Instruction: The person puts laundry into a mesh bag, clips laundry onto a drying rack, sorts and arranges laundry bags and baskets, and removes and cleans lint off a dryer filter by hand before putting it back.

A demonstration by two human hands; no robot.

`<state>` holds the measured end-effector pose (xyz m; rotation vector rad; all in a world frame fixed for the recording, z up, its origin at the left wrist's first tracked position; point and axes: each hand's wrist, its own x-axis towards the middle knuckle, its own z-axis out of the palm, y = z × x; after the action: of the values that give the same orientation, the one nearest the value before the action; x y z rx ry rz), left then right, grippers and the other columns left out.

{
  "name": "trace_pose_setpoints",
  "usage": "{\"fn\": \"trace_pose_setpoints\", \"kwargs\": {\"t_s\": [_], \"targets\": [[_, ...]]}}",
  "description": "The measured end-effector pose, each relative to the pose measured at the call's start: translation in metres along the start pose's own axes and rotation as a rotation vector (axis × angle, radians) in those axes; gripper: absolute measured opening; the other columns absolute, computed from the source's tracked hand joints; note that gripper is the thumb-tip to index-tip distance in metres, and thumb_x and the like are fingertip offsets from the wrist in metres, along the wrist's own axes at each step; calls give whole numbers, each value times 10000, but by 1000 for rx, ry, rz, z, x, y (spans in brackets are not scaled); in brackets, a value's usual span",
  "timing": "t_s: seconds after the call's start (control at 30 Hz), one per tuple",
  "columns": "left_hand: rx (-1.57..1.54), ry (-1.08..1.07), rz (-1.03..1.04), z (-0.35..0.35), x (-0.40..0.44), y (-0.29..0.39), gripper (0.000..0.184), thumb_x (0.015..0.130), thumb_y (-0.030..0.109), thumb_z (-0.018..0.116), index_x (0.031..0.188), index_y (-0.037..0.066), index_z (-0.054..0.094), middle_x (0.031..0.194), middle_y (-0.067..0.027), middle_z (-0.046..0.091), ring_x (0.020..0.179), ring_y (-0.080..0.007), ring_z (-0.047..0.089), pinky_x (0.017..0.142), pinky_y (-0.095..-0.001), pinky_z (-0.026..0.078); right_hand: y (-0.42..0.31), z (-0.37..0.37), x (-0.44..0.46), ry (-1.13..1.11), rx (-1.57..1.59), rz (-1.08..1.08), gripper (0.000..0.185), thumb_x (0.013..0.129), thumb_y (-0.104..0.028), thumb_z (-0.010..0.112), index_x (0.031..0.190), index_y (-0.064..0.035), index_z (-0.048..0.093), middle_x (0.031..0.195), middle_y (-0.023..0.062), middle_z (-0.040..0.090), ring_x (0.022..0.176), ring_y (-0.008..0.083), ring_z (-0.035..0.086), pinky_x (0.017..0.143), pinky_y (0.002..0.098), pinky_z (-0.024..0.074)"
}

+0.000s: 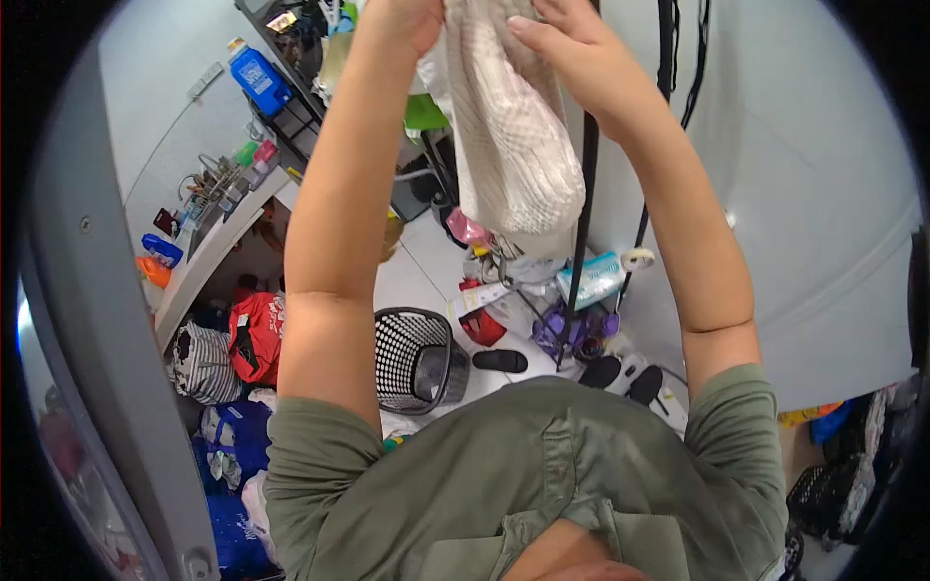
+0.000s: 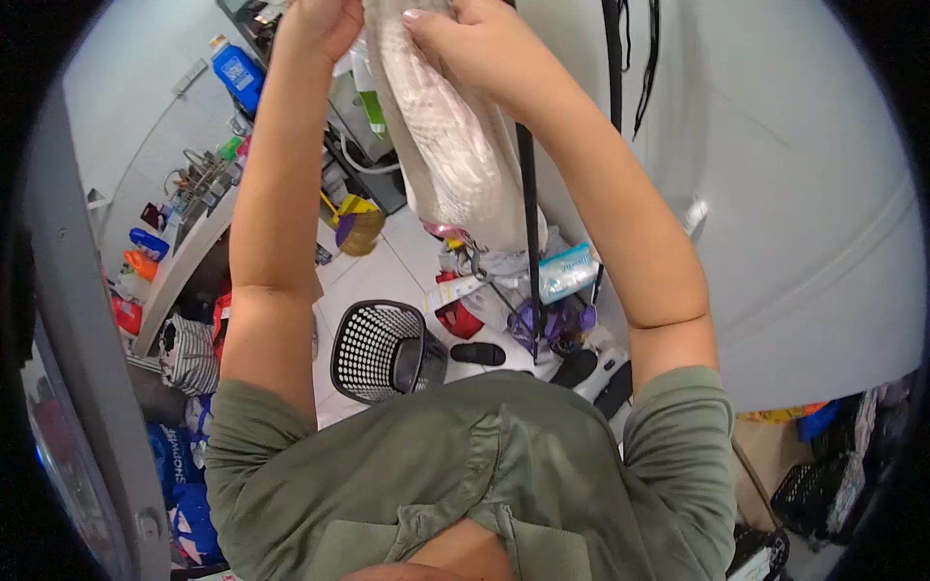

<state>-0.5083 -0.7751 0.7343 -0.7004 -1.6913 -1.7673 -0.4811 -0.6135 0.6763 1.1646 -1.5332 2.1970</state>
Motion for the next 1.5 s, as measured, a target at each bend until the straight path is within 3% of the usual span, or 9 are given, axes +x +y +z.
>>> {"fn": "trace_pose_setpoints", "kwargs": {"t_s": [0.17, 0.27, 0.37, 0.5, 0.57, 0.63, 0.83, 1.17, 1.5], "targets": [[327, 292, -250, 20, -47, 16, 385, 802, 273, 564, 1136, 102, 479, 1193, -61, 456, 1092, -241, 411, 898, -403, 312, -17, -94, -96, -34, 101, 111, 443, 821, -235, 500, 1200, -47, 369, 1060, 177, 538, 981, 246, 536, 824, 317, 406], [657, 438, 323, 5, -100, -17, 319, 849, 234, 487, 1081, 16, 478, 1097, -100, 520, 1012, -227, 481, 880, -367, 369, 3, -158, -176, -40, 443, 379, 370, 857, -279, 455, 1151, -57, 423, 990, 147, 570, 909, 188, 556, 810, 316, 415], [1987, 617, 822, 59, -183, -7, 341, 824, 153, 529, 1120, 11, 437, 1148, -150, 453, 1031, -261, 476, 817, -352, 425, 39, -206, -279, 329, 416, 828, 340, 846, -292, 469, 1109, -76, 456, 989, 95, 580, 876, 165, 549, 779, 296, 409], [405, -112, 824, 181, -238, -58, 432, 857, 243, 437, 1225, 61, 305, 1253, -203, 371, 1067, -322, 465, 860, -406, 408, 73, -218, -447, 657, 40, 1234, 309, 742, -303, 557, 1010, -151, 531, 913, -19, 578, 839, 105, 495, 699, 292, 354], [169, -460, 610, 212, -274, -87, 388, 850, 193, 455, 1196, 50, 353, 1232, -209, 394, 1047, -313, 481, 853, -383, 411, 68, -217, -511, 786, 61, 1403, 254, 733, -284, 564, 932, -125, 559, 822, 0, 580, 635, 111, 518, 491, 244, 345], [162, -605, -321, 225, -298, -103, 293, 824, 74, 476, 1107, 7, 438, 1163, -212, 461, 976, -252, 522, 823, -341, 419, 54, -213, -560, 1020, 44, 1428, 201, 734, -240, 552, 869, -90, 561, 748, 19, 566, 601, 109, 514, 465, 222, 337], [4, -989, -560, 274, -317, -161, 228, 803, 18, 499, 1025, -30, 501, 1073, -157, 537, 909, -185, 539, 817, -285, 408, -4, -176, -638, 1929, 161, 1082, 210, 769, -251, 541, 910, -97, 522, 782, 28, 567, 684, 122, 527, 617, 282, 409], [-245, -1525, -486, 418, -430, -143, 212, 778, 15, 533, 988, -4, 557, 954, -66, 581, 822, -117, 524, 773, -256, 409, -83, -15, -719, 2604, 281, 455, 224, 774, -259, 525, 943, -121, 477, 846, 36, 577, 693, 152, 548, 612, 301, 385], [-1226, -2305, -452, 505, -579, 63, 193, 786, 12, 532, 975, -26, 547, 1030, -103, 567, 948, -153, 515, 856, -273, 381, -178, 81, -606, 3087, -1376, 324, 121, 749, -129, 590, 791, -20, 561, 723, 64, 571, 644, 125, 534, 591, 259, 425]]}}
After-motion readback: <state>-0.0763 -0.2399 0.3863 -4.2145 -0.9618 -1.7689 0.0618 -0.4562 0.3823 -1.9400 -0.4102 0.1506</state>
